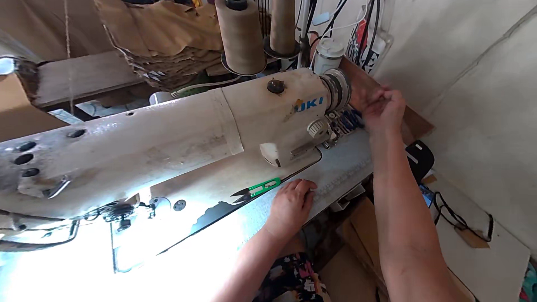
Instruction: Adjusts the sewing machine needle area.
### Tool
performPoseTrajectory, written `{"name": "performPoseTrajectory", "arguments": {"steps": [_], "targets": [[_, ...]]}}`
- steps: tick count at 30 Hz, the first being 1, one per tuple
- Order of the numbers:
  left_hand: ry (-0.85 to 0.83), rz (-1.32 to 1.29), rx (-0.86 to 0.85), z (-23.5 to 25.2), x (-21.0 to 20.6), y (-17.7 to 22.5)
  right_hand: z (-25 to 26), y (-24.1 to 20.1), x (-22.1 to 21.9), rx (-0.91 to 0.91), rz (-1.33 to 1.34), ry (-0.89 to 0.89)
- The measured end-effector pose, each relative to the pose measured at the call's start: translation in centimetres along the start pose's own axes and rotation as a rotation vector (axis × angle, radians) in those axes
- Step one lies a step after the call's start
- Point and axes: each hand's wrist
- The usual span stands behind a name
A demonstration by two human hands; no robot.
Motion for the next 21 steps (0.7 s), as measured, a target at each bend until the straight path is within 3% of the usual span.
{"name": "performPoseTrajectory", "arguments": {"steps": [2,4,7,10,14,21], "targets": [[-0.001,-0.003,0.003,0.0,0.0,0.0,0.1,0.3,1.3,0.004,-0.564,-0.039],[-0.022,-0.010,0.005,0.1,0.2,0.1,-0.1,0.1,2.9,-0.029,-1.142,-0.234],[-0.033,-0.008,0.000,0.1,0.2,0.1,-0.8,1.7,4.2,-0.103,-1.513,-0.433],[-0.021,-0.001,-0.003,0.1,0.1,0.1,-1.5,2.5,4.2,-0.128,-1.675,-0.538],[-0.030,-0.005,0.009,0.1,0.3,0.2,-1.2,2.0,4.5,-0.077,-1.695,-0.679],[-0.029,0.000,0.004,0.1,0.3,0.2,-1.4,1.4,5.2,0.185,-1.767,-0.802]]}}
Point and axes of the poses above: each hand's wrist, its own z-axis towards the middle knuckle, its own x-axis out of the back of the hand, y = z × x, and after that the axes turned 10 degrees about z, right-handed
